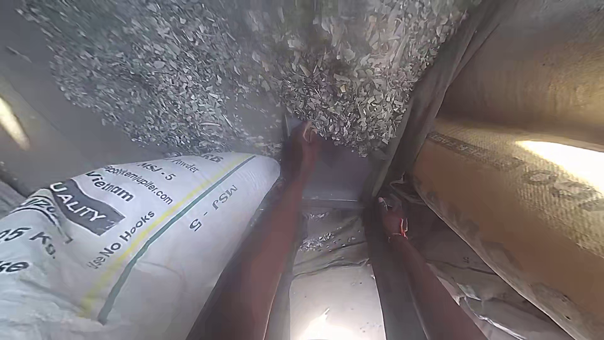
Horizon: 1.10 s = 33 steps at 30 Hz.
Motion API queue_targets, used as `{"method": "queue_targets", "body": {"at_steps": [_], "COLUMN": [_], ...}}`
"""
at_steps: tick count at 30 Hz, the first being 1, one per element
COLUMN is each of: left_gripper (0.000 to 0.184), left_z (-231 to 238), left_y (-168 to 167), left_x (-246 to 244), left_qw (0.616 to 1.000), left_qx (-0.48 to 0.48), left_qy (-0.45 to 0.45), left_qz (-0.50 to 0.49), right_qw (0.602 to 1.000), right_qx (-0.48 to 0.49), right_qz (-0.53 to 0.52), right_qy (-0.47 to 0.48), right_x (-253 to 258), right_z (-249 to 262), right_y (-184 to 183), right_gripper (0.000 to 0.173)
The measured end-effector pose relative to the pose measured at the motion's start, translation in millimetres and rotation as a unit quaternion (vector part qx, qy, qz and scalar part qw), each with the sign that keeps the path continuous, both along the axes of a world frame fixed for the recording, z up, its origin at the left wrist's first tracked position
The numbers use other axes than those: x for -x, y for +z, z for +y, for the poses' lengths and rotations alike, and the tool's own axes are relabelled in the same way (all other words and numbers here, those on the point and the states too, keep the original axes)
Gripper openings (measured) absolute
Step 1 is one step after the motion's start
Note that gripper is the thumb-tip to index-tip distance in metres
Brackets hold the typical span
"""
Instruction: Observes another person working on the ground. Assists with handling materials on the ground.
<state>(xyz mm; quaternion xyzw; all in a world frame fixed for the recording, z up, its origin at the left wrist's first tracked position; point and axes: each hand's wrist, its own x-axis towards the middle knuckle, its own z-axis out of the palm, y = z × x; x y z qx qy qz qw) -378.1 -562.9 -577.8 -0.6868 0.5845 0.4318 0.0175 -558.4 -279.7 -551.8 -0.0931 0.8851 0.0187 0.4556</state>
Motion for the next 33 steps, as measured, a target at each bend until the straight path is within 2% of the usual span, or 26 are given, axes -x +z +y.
{"method": "queue_targets", "body": {"at_steps": [3,6,8,10,14,17,19,20,21,22,23,25,28,30,33], "left_gripper": [0.036,0.036,0.038,0.039,0.039,0.031,0.027,0.028,0.028,0.028,0.028,0.028,0.031,0.029,0.024], "left_z": [-82,-119,-120,-116,-112,-118,-118,-115,-109,-102,-92,-72,-40,-26,-7], "left_y": [7,-2,-8,-11,-23,-23,-15,-12,-12,-13,-10,6,44,74,108], "left_x": [58,87,99,103,103,104,104,102,97,92,84,69,46,36,15], "left_qw": [0.999,0.997,0.995,0.997,0.998,0.999,0.999,0.999,0.998,0.995,0.991,0.976,0.955,0.944,0.944], "left_qx": [0.019,-0.027,-0.041,-0.034,-0.032,-0.037,-0.034,-0.032,-0.029,-0.029,-0.033,-0.042,-0.071,-0.075,-0.064], "left_qy": [-0.004,-0.058,-0.089,-0.074,0.001,-0.002,-0.012,-0.005,0.011,0.036,0.066,0.126,0.190,0.213,0.208], "left_qz": [0.047,0.032,0.005,0.000,0.051,0.037,0.032,0.042,0.060,0.086,0.116,0.171,0.218,0.239,0.249], "right_qw": [0.999,0.996,0.990,0.984,0.982,0.991,0.994,0.987,0.987,0.996,0.991,0.992,0.993,0.995,0.994], "right_qx": [0.019,0.015,0.020,0.054,0.115,0.057,-0.062,-0.130,-0.133,0.079,0.127,0.115,0.113,0.097,0.093], "right_qz": [-0.043,-0.088,-0.121,-0.139,-0.050,-0.077,-0.084,-0.081,-0.065,-0.021,-0.030,-0.039,-0.037,-0.008,-0.021], "right_qy": [0.009,0.032,0.067,0.093,0.143,0.090,0.011,-0.045,-0.055,0.032,0.035,0.021,0.011,0.022,0.051], "right_x": [-10,-18,-10,7,57,81,74,68,64,64,70,76,69,55,39], "right_z": [27,48,59,66,92,109,77,56,65,132,158,165,148,120,115], "right_y": [14,32,53,82,159,218,249,257,258,251,245,235,243,254,257], "right_gripper": [0.048,0.050,0.052,0.050,0.046,0.042,0.046,0.049,0.048,0.044,0.048,0.052,0.052,0.045,0.041]}}
